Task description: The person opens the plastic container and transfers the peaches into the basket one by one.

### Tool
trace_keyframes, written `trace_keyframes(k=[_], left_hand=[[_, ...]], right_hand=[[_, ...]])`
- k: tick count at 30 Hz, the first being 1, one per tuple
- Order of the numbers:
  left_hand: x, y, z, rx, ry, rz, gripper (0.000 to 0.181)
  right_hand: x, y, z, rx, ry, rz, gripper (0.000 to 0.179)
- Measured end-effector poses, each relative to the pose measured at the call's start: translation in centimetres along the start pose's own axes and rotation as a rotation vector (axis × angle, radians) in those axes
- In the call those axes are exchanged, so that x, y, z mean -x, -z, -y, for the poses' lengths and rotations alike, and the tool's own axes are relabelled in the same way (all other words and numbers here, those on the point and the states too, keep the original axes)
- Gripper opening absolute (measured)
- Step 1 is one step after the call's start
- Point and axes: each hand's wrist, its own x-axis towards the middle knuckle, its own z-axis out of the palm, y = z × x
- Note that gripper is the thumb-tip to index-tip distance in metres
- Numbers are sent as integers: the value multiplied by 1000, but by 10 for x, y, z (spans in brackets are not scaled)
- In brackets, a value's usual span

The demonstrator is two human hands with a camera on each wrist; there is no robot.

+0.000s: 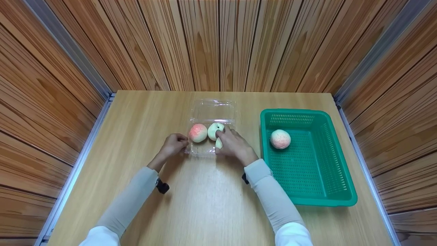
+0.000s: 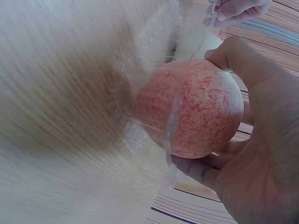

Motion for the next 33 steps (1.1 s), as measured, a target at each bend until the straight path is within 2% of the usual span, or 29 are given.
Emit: trace_keyframes(k=[3,6,13,19,33], left_hand=[[0,0,1,0,-20,0,15],[1,0,0,-1,6,7,15],[0,-1,-2,-6,53,20,16],[0,-1,-2,-20,42,9,16],[-2,-2,-2,-3,48,4,14]], right_hand=[[0,2,1,13,-35,21,55],[0,3,0,17,-39,34,58],[-2,5,-2,5,24,32,58],[-3,8,-3,-18,38,24,63],[-2,12,1,54,85,-56,67]])
